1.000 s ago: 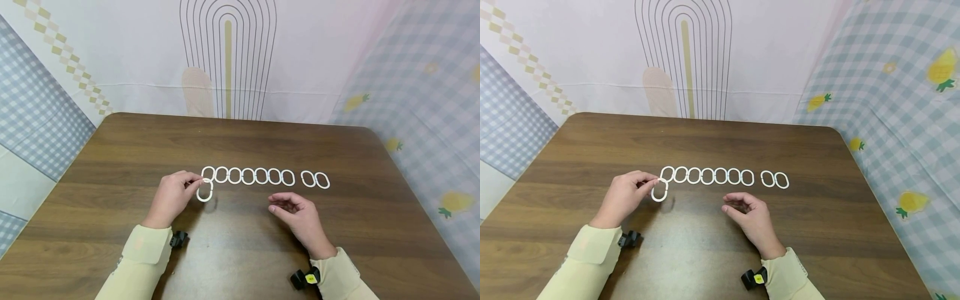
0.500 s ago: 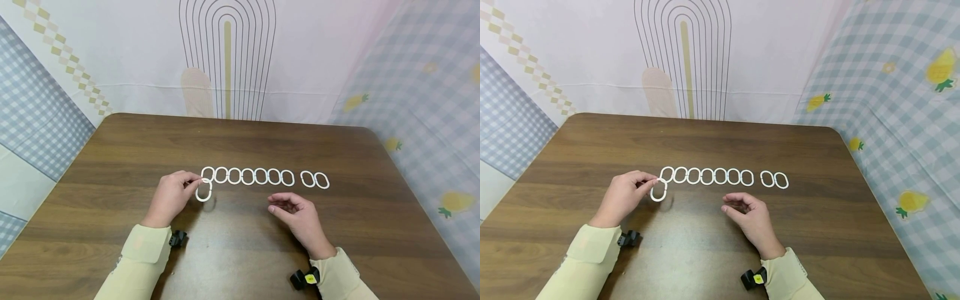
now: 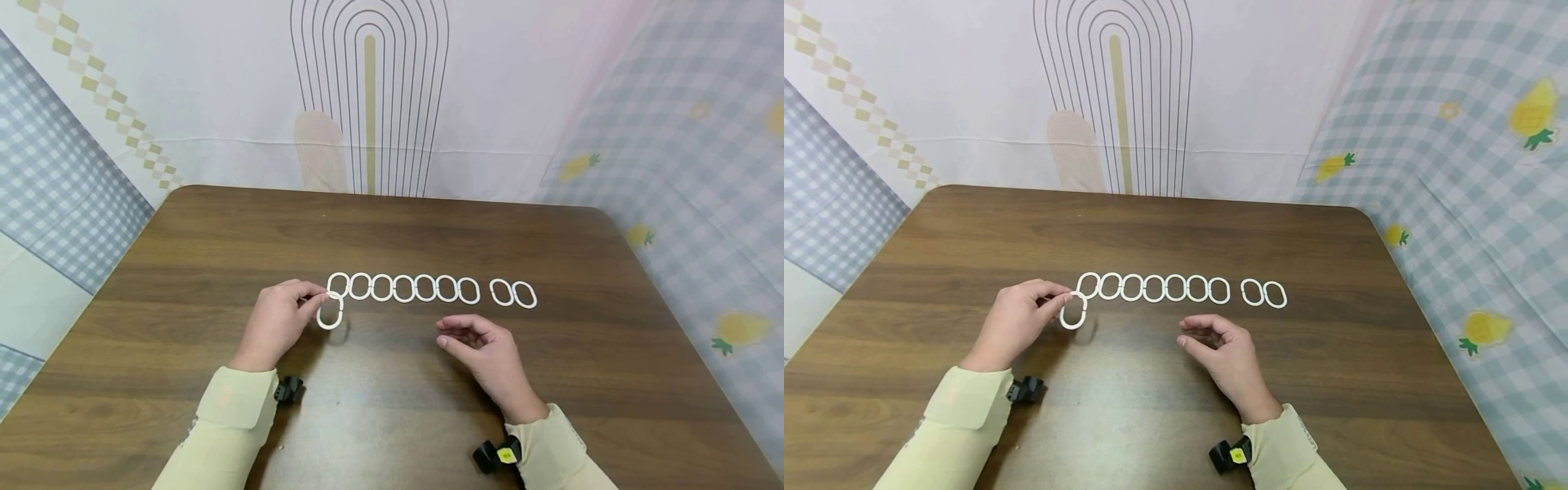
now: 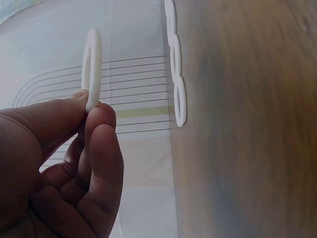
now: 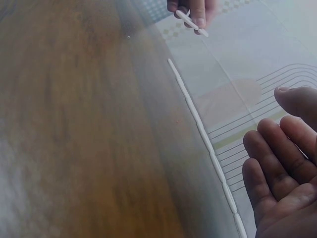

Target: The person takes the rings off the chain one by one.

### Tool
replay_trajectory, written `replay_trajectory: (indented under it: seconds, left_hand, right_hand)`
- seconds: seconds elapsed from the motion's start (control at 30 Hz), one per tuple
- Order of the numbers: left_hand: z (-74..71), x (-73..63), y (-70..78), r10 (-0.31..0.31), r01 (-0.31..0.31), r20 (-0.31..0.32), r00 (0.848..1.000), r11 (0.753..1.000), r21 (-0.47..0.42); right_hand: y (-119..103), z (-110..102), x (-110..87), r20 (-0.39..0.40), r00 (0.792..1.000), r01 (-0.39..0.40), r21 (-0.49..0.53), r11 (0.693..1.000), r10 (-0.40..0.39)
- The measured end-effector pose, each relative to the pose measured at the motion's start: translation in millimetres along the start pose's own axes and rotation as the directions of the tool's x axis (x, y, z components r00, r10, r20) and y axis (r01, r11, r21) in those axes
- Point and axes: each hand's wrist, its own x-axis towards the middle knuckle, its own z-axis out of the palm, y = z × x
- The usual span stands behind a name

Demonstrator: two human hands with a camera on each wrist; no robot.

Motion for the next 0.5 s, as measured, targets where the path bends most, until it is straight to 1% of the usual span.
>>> replay_trajectory:
  seconds: [0.3,0.5]
  left_hand:
    - [-2.5,0.9,-2.4,-0.013,0.013,0.004,1.000,1.000,-0.006]
    - [-3.6,4.1,-1.9,-0.024,0.024,0.015,1.000,1.000,-0.002]
  right_hand:
    - [-0.3,0.4,0.1,0.000,1.000,-0.005,0.000,1.000,0.005]
    - [-2.6,0.3,-0.7,-0.004,1.000,-0.007,0.010,1.000,0.007]
